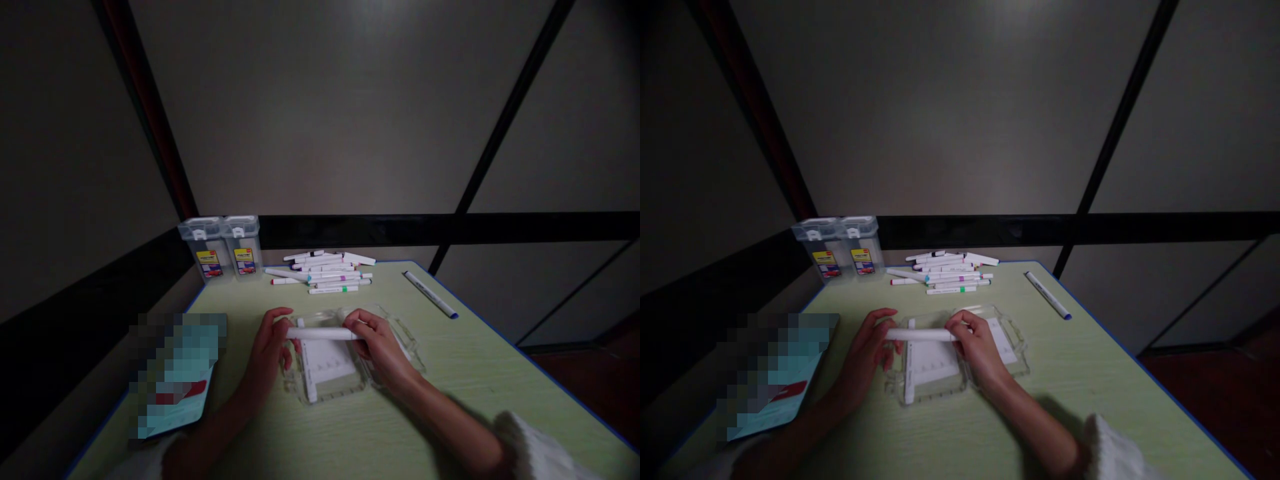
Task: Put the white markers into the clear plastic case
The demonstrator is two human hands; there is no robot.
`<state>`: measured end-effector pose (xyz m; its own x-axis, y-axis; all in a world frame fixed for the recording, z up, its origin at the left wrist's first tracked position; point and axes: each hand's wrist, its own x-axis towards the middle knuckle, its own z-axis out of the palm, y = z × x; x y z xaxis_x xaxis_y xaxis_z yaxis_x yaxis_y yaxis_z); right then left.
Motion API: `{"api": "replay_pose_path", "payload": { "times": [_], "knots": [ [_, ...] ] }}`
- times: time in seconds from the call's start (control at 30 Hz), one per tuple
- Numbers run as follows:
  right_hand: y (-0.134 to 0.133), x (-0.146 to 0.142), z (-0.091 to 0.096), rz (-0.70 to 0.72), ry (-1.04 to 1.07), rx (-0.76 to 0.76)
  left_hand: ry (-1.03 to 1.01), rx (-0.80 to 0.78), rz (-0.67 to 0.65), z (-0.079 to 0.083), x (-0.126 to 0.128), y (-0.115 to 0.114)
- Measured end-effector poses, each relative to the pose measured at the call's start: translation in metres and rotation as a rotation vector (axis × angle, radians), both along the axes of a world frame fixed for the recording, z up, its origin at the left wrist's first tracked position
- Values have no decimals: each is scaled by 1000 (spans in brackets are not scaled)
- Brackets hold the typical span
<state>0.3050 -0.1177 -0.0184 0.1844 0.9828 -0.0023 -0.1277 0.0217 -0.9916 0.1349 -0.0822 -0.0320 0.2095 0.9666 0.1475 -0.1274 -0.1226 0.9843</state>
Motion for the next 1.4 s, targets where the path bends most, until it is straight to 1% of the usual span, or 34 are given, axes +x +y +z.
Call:
{"api": "replay_pose_path", "payload": {
  "times": [0.13, 0.2, 0.3, 0.4, 0.5, 0.67, 0.9, 1.0, 1.2, 1.4],
  "knots": [
    [0, 0, -2, 13, 78, 2, -36, 14, -45, -1, -1, -2],
    [0, 0, -3, 15, 78, 21, -44, 12, -78, -2, -2, -2],
    [0, 0, -4, 40, 61, 22, -49, 0, -91, -3, -3, -1],
    [0, -1, -3, 61, 56, -19, -21, -5, -88, -2, -3, 0],
    [0, -1, -1, 49, 31, -34, 23, -18, -83, 0, -1, -1],
    [-1, -2, 0, 17, -27, -2, 42, -92, -45, 4, 0, -3],
    [-4, -3, 3, 6, -54, 14, 66, -110, 2, 9, 0, -5],
    [-5, -2, 4, -6, -70, 24, 72, -120, -1, 12, 1, -6],
    [-5, -2, 3, -6, -27, 41, 52, -142, -14, 9, 0, -4],
    [-5, -2, 4, -28, -12, 18, 57, -146, -2, 8, 0, -4]
  ]
}}
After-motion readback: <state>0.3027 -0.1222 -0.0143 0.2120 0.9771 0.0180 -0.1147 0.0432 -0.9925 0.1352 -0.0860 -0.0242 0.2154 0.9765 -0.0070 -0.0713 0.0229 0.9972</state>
